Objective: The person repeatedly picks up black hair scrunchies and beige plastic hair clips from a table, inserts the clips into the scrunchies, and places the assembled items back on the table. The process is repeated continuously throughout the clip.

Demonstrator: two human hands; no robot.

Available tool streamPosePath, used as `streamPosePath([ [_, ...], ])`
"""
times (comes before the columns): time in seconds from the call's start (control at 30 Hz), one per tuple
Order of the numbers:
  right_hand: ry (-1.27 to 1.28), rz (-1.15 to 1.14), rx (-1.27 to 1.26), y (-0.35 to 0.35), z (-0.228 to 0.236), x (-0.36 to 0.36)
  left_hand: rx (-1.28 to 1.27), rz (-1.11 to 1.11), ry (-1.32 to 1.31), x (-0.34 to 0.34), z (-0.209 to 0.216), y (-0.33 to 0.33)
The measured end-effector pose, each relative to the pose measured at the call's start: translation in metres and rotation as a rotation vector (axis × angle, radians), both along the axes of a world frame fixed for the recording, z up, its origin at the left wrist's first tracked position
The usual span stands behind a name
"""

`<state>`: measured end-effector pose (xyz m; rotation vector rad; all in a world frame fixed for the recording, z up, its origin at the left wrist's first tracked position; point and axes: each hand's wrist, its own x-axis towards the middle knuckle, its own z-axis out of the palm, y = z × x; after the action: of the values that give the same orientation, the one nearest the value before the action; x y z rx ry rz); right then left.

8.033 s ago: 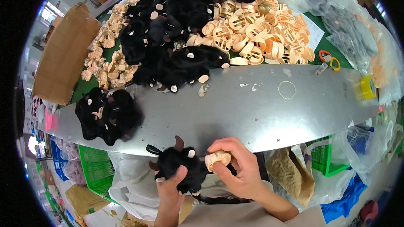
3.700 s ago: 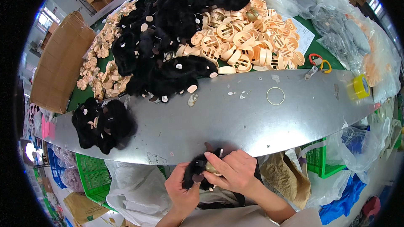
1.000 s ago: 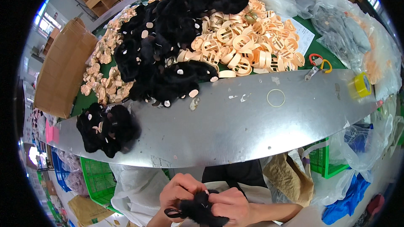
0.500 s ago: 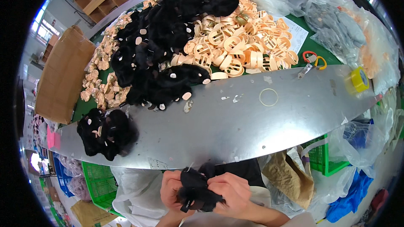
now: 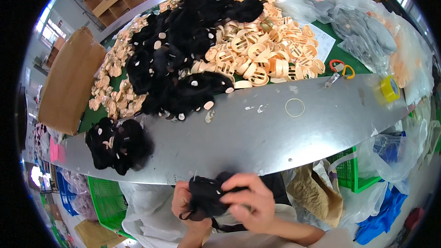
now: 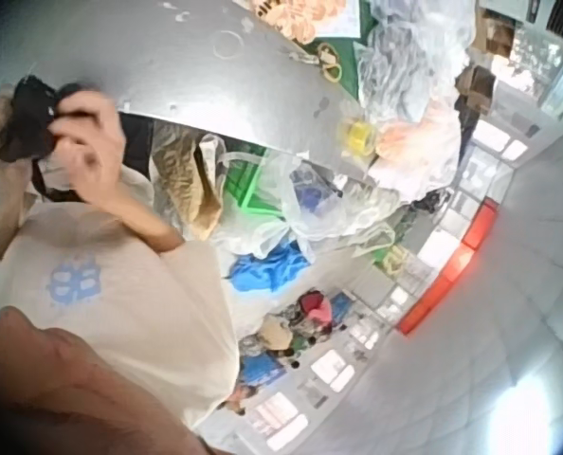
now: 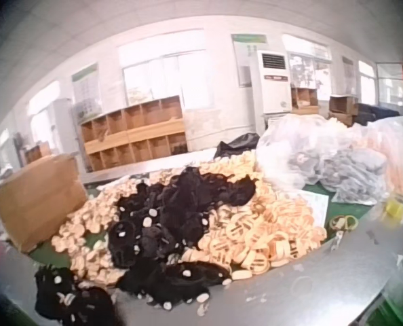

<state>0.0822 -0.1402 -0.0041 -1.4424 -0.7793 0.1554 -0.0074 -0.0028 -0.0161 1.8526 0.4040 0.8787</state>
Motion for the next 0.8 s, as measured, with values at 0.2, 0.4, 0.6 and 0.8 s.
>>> streamPosePath([
  [0.2,0.635,0.388,-0.093,0.012,0.009,0.02,0.005,-0.044,0.123,-0.007,0.001,0.005],
  [0.4,0.373,0.424,-0.345,0.014,0.017,0.027,-0.405,-0.361,0.171,-0.017,-0.004,0.015],
  [0.6,-0.08,0.269,-0.459,0.019,0.026,0.029,-0.776,-0.74,0.167,-0.029,0.003,0.035],
  [0.8,-0.2,0.199,-0.409,0.021,0.012,0.024,-0.475,-0.332,0.153,-0.026,0.0,0.022],
])
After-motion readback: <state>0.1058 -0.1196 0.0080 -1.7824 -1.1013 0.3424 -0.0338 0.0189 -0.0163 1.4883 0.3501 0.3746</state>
